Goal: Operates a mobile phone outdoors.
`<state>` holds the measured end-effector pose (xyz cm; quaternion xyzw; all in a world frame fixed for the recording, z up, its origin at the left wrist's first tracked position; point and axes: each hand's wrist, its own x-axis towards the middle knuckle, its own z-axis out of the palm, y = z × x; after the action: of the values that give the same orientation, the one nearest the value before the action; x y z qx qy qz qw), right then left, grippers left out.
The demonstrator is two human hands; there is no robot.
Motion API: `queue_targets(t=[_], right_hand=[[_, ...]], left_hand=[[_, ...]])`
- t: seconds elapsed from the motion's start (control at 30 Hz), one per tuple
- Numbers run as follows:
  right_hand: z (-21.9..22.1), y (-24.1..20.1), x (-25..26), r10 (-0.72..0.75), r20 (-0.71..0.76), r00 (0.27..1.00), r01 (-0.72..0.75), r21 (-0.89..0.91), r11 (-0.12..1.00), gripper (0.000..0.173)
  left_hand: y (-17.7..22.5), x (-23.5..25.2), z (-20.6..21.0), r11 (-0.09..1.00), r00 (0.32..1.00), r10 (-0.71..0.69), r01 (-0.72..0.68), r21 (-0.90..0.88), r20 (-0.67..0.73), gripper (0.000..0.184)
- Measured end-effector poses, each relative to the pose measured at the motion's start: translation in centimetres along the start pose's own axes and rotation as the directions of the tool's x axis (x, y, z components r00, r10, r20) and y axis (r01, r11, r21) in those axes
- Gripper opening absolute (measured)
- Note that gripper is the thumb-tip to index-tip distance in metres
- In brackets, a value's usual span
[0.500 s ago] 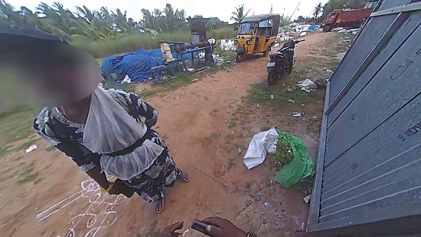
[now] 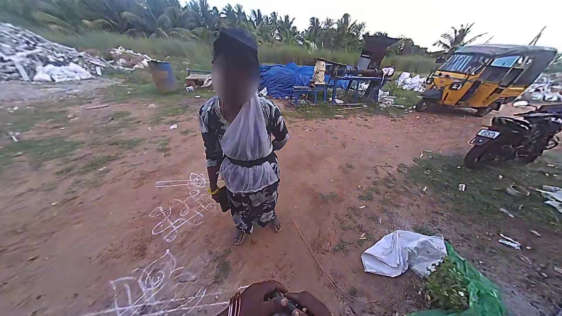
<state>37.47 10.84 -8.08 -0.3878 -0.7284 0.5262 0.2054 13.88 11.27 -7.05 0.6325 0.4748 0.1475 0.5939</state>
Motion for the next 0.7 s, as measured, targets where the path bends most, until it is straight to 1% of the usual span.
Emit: queue_targets(t=[0.13, 0.3, 0.4, 0.6, 0.7], right_hand=[[-0.1, 0.2, -0.1, 0.031, 0.007, 1.000, -0.031, 0.028, 0.999, 0.039], [-0.8, 0.3, -0.7, 0.115, 0.044, 0.992, -0.117, 0.065, 0.991, 0.039], [-1.2, 0.8, -1.0, 0.103, 0.059, 0.993, -0.105, 0.040, 0.994, 0.038], [-2.2, 1.8, -1.3, 0.108, 0.138, 0.985, -0.105, -0.025, 0.994, 0.042], [-2.6, 2.2, -2.0, 0.121, 0.126, 0.985, -0.116, -0.045, 0.992, 0.041]], left_hand=[[0.2, -0.2, 0.2, 1.000, 1.000, -0.005, 0.006, 0.012, -0.015, 0.043], [0.3, -0.5, 1.0, 1.000, 0.998, -0.005, 0.005, 0.000, -0.065, 0.040], [0.3, -0.5, 1.6, 1.000, 0.996, 0.008, -0.009, -0.013, -0.089, 0.038], [0.0, -0.6, 3.0, 0.996, 0.989, 0.048, -0.058, -0.064, -0.142, 0.038], [-0.4, -0.4, 3.5, 0.993, 0.981, 0.086, -0.098, -0.061, -0.173, 0.038]])
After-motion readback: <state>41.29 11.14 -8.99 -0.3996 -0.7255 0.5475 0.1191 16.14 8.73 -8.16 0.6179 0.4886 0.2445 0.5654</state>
